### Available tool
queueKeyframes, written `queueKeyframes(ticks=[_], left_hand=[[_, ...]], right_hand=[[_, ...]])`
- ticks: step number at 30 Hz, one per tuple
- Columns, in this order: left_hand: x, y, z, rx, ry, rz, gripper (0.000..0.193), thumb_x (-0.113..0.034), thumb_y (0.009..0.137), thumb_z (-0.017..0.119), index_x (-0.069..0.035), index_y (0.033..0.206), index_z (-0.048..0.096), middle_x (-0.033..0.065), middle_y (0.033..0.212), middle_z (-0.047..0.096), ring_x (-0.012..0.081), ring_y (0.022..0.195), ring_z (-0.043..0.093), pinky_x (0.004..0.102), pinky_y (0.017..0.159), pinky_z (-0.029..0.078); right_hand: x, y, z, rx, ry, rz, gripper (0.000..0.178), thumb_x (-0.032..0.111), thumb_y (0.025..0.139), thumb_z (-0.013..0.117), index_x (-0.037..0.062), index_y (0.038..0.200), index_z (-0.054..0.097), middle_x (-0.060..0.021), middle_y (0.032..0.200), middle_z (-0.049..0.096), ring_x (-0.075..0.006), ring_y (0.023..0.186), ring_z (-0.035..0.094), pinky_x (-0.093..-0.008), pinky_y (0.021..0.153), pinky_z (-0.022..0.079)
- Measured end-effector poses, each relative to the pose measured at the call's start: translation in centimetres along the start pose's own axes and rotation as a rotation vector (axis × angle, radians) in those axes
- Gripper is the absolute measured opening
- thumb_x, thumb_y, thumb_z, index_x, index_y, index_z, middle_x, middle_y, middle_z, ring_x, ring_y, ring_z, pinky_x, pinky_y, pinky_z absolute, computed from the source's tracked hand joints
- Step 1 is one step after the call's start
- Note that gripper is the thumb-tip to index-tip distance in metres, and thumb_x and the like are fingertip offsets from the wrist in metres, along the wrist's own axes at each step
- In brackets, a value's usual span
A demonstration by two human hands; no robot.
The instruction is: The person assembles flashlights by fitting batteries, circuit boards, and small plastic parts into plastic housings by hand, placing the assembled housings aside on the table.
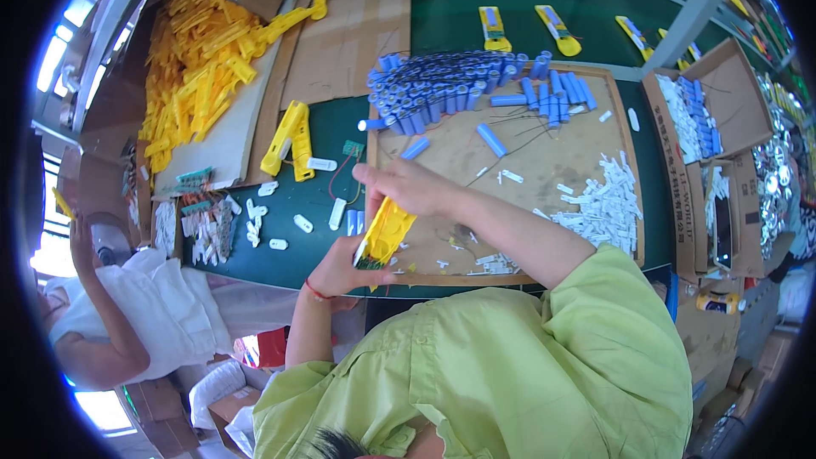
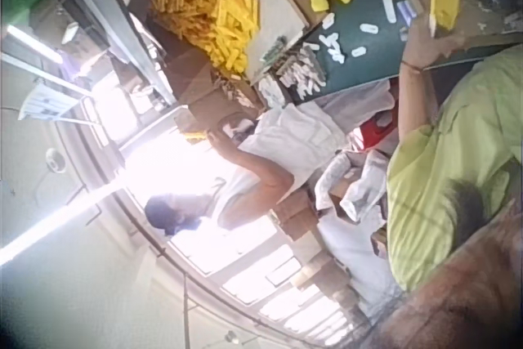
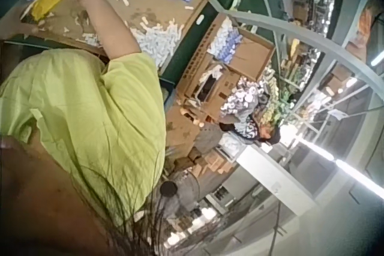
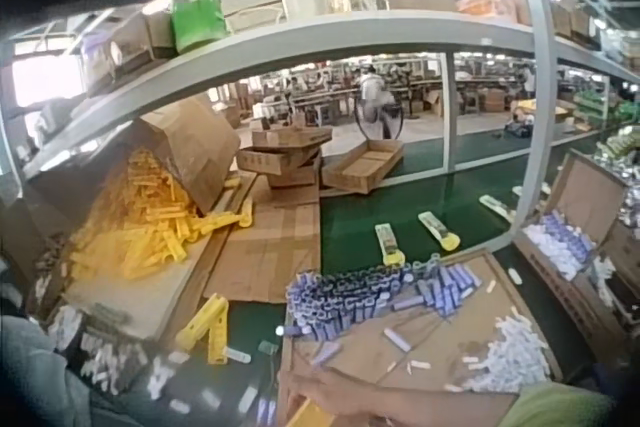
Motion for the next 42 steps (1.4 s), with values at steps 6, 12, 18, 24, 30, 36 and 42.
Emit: queueKeyframes(ticks=[6,12,18,24,30,36,42], left_hand=[[-0.6,2.3,-0.6,-0.154,-0.232,0.276,0.073,-0.017,0.067,0.080,-0.001,0.126,0.041,0.0057,0.102,0.055,0.0126,0.093,0.054,0.0272,0.079,0.045],[-2.2,4.7,-2.0,-0.517,-0.196,0.473,0.088,-0.024,0.071,0.077,0.000,0.136,0.022,0.0089,0.111,0.051,0.0209,0.101,0.053,0.0322,0.086,0.044],[-3.0,4.2,-1.4,-0.637,0.091,0.447,0.078,-0.029,0.079,0.070,-0.001,0.136,0.025,0.0119,0.119,0.049,0.0188,0.108,0.050,0.0303,0.089,0.042],[-2.2,5.3,-1.9,-0.640,-0.198,0.465,0.049,-0.018,0.092,0.051,-0.001,0.134,0.031,0.0084,0.117,0.050,0.0150,0.102,0.051,0.0268,0.087,0.043],[-1.8,6.3,-1.3,-0.565,-0.450,0.353,0.039,-0.014,0.095,0.044,-0.003,0.131,0.037,0.0038,0.113,0.052,0.0104,0.100,0.050,0.0251,0.085,0.042],[-1.4,6.8,-1.0,-0.466,-0.579,0.300,0.033,-0.009,0.091,0.046,-0.003,0.123,0.041,0.0064,0.089,0.056,0.0131,0.075,0.057,0.0272,0.066,0.049],[-1.3,7.6,-0.5,-0.450,-0.583,0.255,0.032,-0.013,0.092,0.042,-0.007,0.123,0.038,0.0111,0.080,0.056,0.0189,0.064,0.059,0.0338,0.057,0.052]], right_hand=[[1.5,1.1,-2.6,-0.303,-0.025,-0.266,0.060,0.053,0.090,0.042,0.0016,0.070,0.063,-0.0050,0.063,0.061,-0.0122,0.057,0.056,-0.0252,0.057,0.043],[0.0,-0.1,-2.4,-0.607,-0.268,-0.271,0.028,0.030,0.074,0.071,0.0045,0.073,0.060,0.0017,0.059,0.052,-0.0099,0.052,0.048,-0.0254,0.048,0.037],[1.4,-0.5,-1.8,-0.786,-0.440,-0.356,0.021,0.021,0.072,0.070,0.0026,0.072,0.060,-0.0046,0.059,0.055,-0.0128,0.050,0.052,-0.0261,0.048,0.041],[0.7,-1.0,-1.1,-0.771,-0.389,-0.365,0.014,0.015,0.074,0.066,0.0034,0.071,0.059,-0.0054,0.061,0.060,-0.0150,0.051,0.057,-0.0276,0.049,0.044],[-1.4,-2.4,0.6,-0.848,-0.666,-0.517,0.013,0.011,0.072,0.066,0.0049,0.067,0.055,-0.0054,0.062,0.057,-0.0208,0.052,0.057,-0.0312,0.047,0.043],[-3.0,-4.2,-3.6,-0.808,-0.521,-0.495,0.012,0.014,0.074,0.067,0.0054,0.079,0.059,-0.0077,0.072,0.058,-0.0250,0.063,0.058,-0.0344,0.056,0.046],[-8.6,-5.9,-11.7,-0.840,-1.089,0.092,0.020,0.014,0.076,0.066,0.0059,0.093,0.060,-0.0108,0.091,0.058,-0.0268,0.082,0.058,-0.0362,0.068,0.048]])
Point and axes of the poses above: each hand's wrist, its own y-axis towards the middle knuckle, its own z-axis out of the palm, x = y × z, the point moved 5 cm from there along y, towards the middle knuckle
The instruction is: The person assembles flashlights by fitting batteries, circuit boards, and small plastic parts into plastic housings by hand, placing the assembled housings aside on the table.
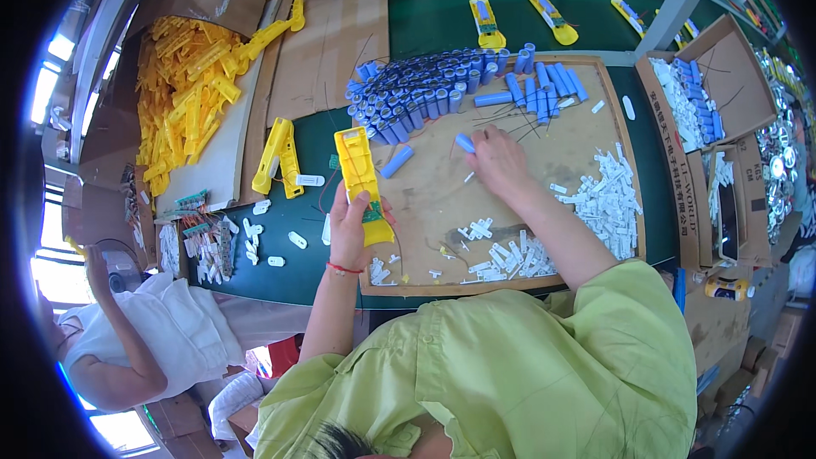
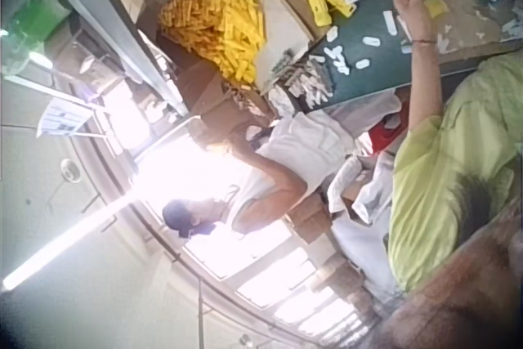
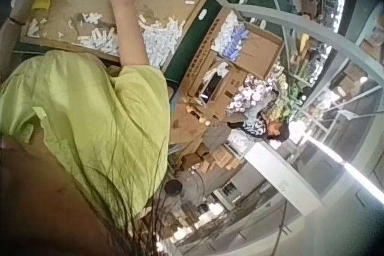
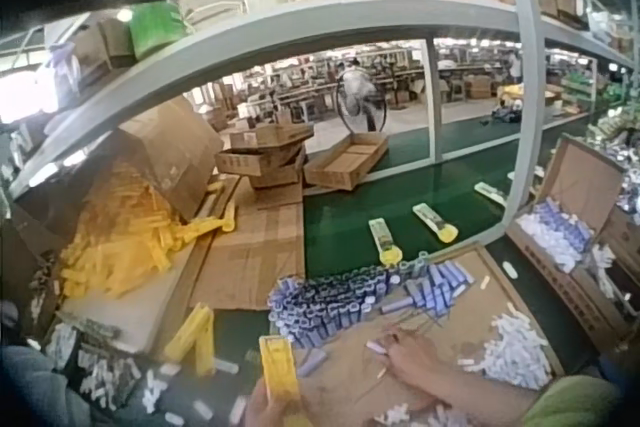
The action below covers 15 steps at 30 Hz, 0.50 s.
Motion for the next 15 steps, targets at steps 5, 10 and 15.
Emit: queueKeyframes(ticks=[5,10,15], left_hand=[[-0.4,-0.5,0.3,-0.002,-0.008,0.037,0.033,-0.011,0.090,0.042,-0.005,0.122,0.038,0.0123,0.080,0.056,0.0205,0.065,0.059,0.0340,0.055,0.052],[-1.0,-1.1,0.3,0.010,0.077,0.118,0.031,-0.008,0.090,0.041,-0.004,0.121,0.039,0.0114,0.081,0.056,0.0189,0.067,0.059,0.0325,0.057,0.053],[-0.9,-1.8,0.1,0.009,0.124,0.119,0.032,-0.007,0.091,0.040,-0.003,0.122,0.038,0.0110,0.083,0.056,0.0184,0.071,0.060,0.0323,0.058,0.054]], right_hand=[[5.4,-0.2,-5.3,-0.095,0.511,-0.214,0.022,0.008,0.076,0.064,0.0051,0.098,0.059,-0.0070,0.089,0.056,-0.0209,0.082,0.058,-0.0292,0.066,0.048],[10.6,-0.3,-7.1,0.036,0.905,-0.327,0.025,0.002,0.078,0.063,0.0030,0.102,0.059,-0.0019,0.088,0.056,-0.0116,0.080,0.057,-0.0226,0.068,0.046],[11.5,0.4,-4.3,0.277,1.163,-0.113,0.036,0.003,0.075,0.070,-0.0011,0.108,0.057,-0.0045,0.088,0.060,-0.0098,0.076,0.059,-0.0231,0.069,0.050]])
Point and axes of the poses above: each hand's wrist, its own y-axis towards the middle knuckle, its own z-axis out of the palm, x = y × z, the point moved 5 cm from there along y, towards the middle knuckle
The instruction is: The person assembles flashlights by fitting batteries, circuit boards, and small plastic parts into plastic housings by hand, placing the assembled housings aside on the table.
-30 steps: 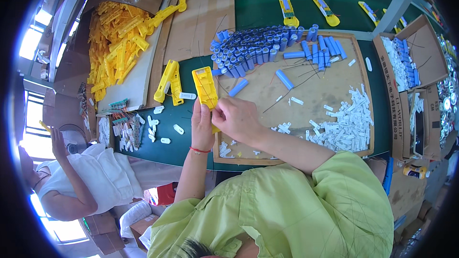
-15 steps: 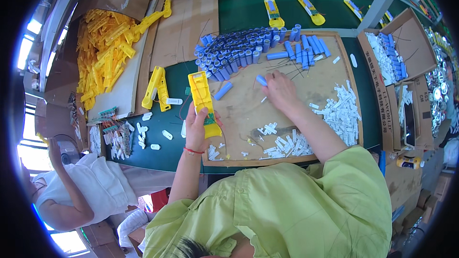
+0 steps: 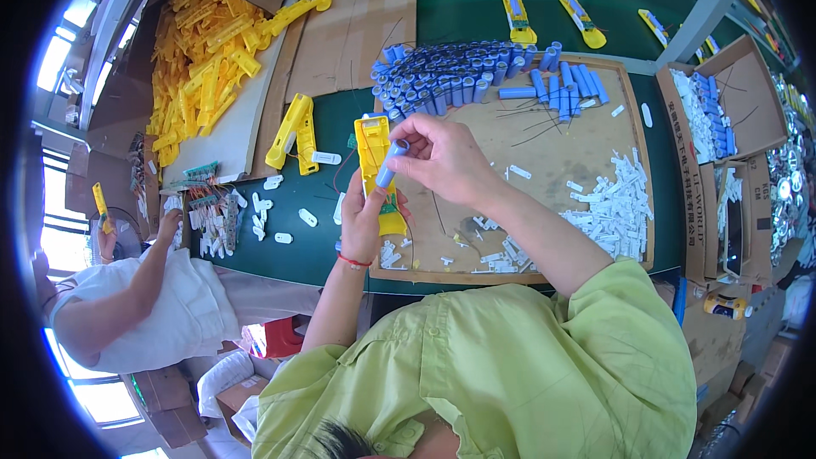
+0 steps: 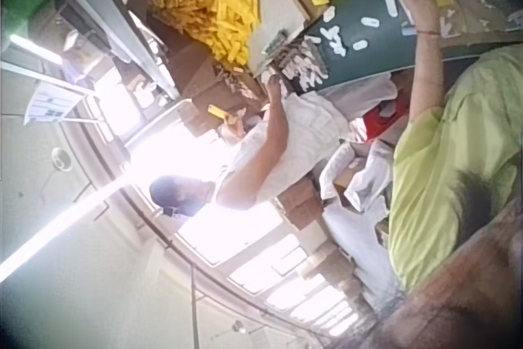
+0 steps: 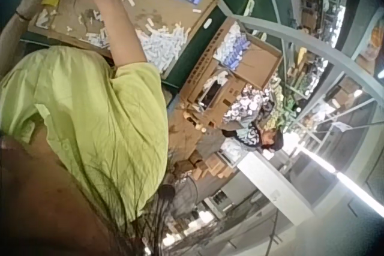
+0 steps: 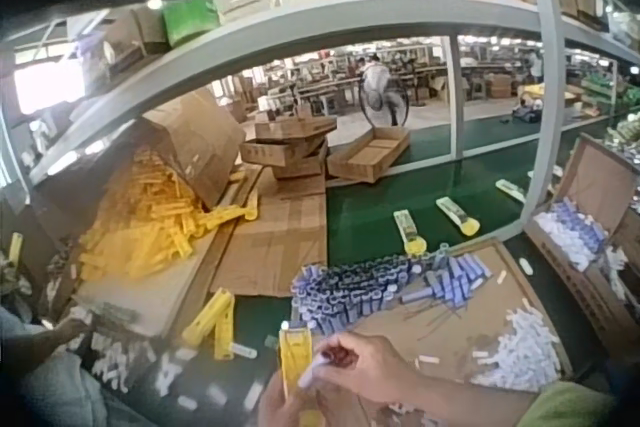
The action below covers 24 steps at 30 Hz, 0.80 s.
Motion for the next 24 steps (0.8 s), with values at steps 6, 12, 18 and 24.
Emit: queueKeyframes(ticks=[6,12,18,24], left_hand=[[-0.1,-0.6,-0.5,-0.019,0.037,0.051,0.035,-0.005,0.091,0.039,-0.002,0.126,0.036,0.0106,0.086,0.056,0.0179,0.072,0.060,0.0315,0.060,0.054],[0.0,-0.6,-0.7,0.002,0.087,0.061,0.039,-0.004,0.091,0.036,-0.002,0.130,0.032,0.0117,0.088,0.056,0.0178,0.070,0.060,0.0309,0.060,0.053],[-0.1,-1.1,-0.6,0.007,0.105,0.085,0.043,-0.003,0.091,0.035,-0.003,0.133,0.027,0.0125,0.087,0.055,0.0180,0.070,0.060,0.0307,0.060,0.054],[0.0,-1.1,-0.4,0.007,0.045,0.083,0.044,-0.002,0.089,0.036,-0.001,0.132,0.028,0.0116,0.094,0.053,0.0171,0.074,0.060,0.0295,0.063,0.053]], right_hand=[[2.2,0.0,1.4,-0.060,-0.246,-0.204,0.025,0.004,0.076,0.070,-0.0035,0.098,0.063,-0.0083,0.083,0.063,-0.0111,0.073,0.062,-0.0233,0.065,0.051],[1.5,0.1,1.9,-0.178,-0.164,-0.260,0.024,0.007,0.074,0.070,-0.0041,0.095,0.063,-0.0118,0.080,0.063,-0.0168,0.065,0.063,-0.0258,0.059,0.050],[1.7,0.3,2.7,-0.133,-0.306,-0.308,0.026,0.005,0.075,0.071,-0.0043,0.098,0.063,-0.0114,0.085,0.063,-0.0149,0.071,0.064,-0.0244,0.062,0.052],[1.7,0.7,2.8,-0.143,-0.328,-0.335,0.028,0.007,0.074,0.072,-0.0031,0.098,0.064,-0.0110,0.083,0.062,-0.0164,0.069,0.064,-0.0253,0.061,0.052]])
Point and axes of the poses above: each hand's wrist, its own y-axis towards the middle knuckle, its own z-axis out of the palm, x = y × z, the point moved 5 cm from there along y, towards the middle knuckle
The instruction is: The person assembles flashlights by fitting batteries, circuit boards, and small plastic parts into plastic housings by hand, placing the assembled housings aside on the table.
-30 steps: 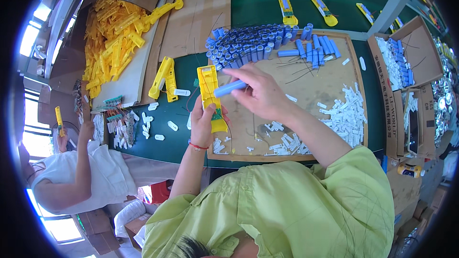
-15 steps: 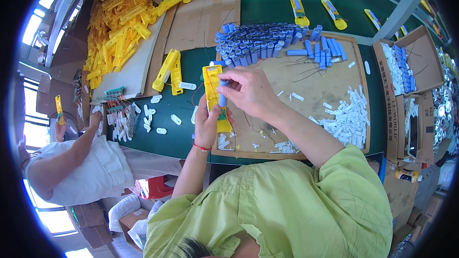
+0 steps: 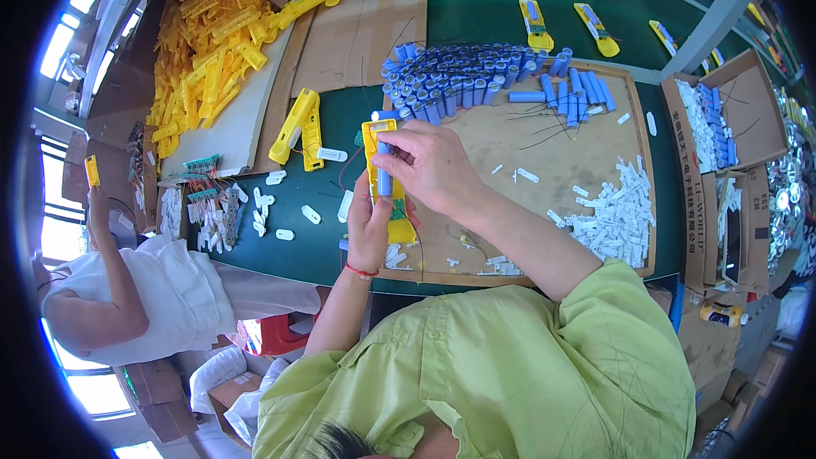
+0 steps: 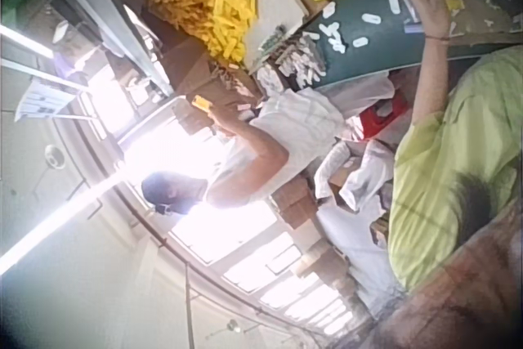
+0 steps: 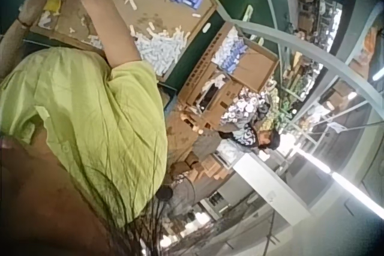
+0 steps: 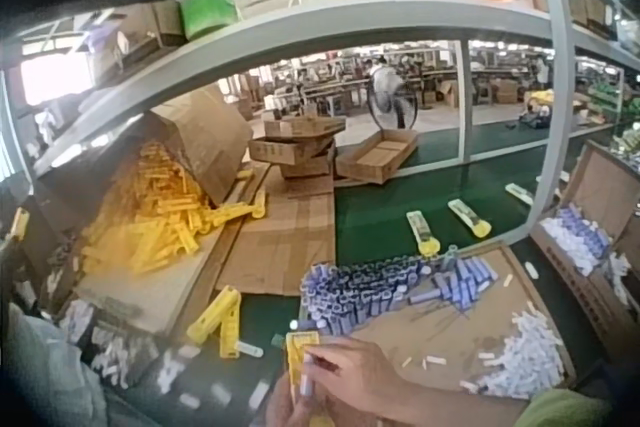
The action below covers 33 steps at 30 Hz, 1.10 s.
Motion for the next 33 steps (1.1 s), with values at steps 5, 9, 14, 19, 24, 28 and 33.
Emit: queueKeyframes(ticks=[5,9,14,19,24,28,33], left_hand=[[0.1,-0.3,0.1,0.014,-0.033,-0.021,0.045,-0.001,0.087,0.038,0.001,0.131,0.029,0.0113,0.100,0.052,0.0163,0.078,0.061,0.0288,0.065,0.053],[0.1,-0.7,0.6,0.029,-0.118,-0.101,0.043,-0.003,0.087,0.038,0.000,0.129,0.030,0.0113,0.098,0.052,0.0172,0.078,0.060,0.0303,0.063,0.054],[-0.2,-0.9,0.3,0.078,-0.332,-0.110,0.036,-0.011,0.091,0.041,-0.001,0.125,0.032,0.0122,0.098,0.051,0.0175,0.078,0.060,0.0303,0.060,0.054],[0.4,-0.5,0.5,0.028,-0.123,-0.190,0.026,-0.022,0.097,0.037,-0.007,0.118,0.032,0.0139,0.079,0.057,0.0194,0.060,0.060,0.0301,0.055,0.052],[1.2,-1.1,0.6,0.116,0.044,-0.100,0.023,-0.021,0.096,0.039,-0.008,0.114,0.034,0.0119,0.076,0.057,0.0185,0.060,0.060,0.0298,0.053,0.052],[2.4,-1.7,0.6,0.047,-0.069,-0.202,0.018,-0.022,0.096,0.041,-0.009,0.108,0.037,0.0109,0.074,0.057,0.0181,0.059,0.060,0.0301,0.051,0.051],[1.7,-1.0,-2.3,-0.144,-0.187,-0.307,0.023,-0.031,0.094,0.042,-0.010,0.104,0.040,0.0126,0.071,0.056,0.0212,0.055,0.058,0.0321,0.048,0.050]], right_hand=[[0.2,0.1,0.1,0.058,-0.215,-0.040,0.030,0.011,0.072,0.073,-0.0008,0.098,0.065,-0.0090,0.092,0.057,-0.0191,0.078,0.059,-0.0289,0.068,0.049],[-0.9,-0.2,0.6,0.077,-0.120,-0.015,0.031,0.014,0.071,0.074,0.0031,0.099,0.067,-0.0062,0.102,0.052,-0.0196,0.089,0.052,-0.0315,0.079,0.046],[-1.1,-0.1,0.5,0.057,-0.168,-0.059,0.029,0.015,0.071,0.074,0.0056,0.098,0.068,-0.0049,0.104,0.053,-0.0202,0.096,0.051,-0.0345,0.085,0.043],[-1.4,-0.4,0.7,-0.011,-0.098,-0.030,0.035,0.012,0.072,0.073,0.0045,0.105,0.065,-0.0063,0.111,0.054,-0.0196,0.102,0.053,-0.0339,0.089,0.044],[-4.6,-1.6,1.6,0.237,0.628,0.651,0.068,0.009,0.075,0.072,-0.0003,0.132,0.037,-0.0116,0.110,0.056,-0.0176,0.094,0.059,-0.0307,0.081,0.049],[-5.6,-4.5,2.4,0.157,0.541,0.509,0.068,0.012,0.074,0.073,0.0023,0.132,0.038,-0.0101,0.110,0.056,-0.0169,0.095,0.058,-0.0301,0.080,0.049],[-8.1,-8.1,-6.4,0.168,-0.014,0.446,0.036,0.018,0.073,0.074,0.0069,0.105,0.061,-0.0061,0.098,0.060,-0.0147,0.092,0.057,-0.0275,0.079,0.045]])
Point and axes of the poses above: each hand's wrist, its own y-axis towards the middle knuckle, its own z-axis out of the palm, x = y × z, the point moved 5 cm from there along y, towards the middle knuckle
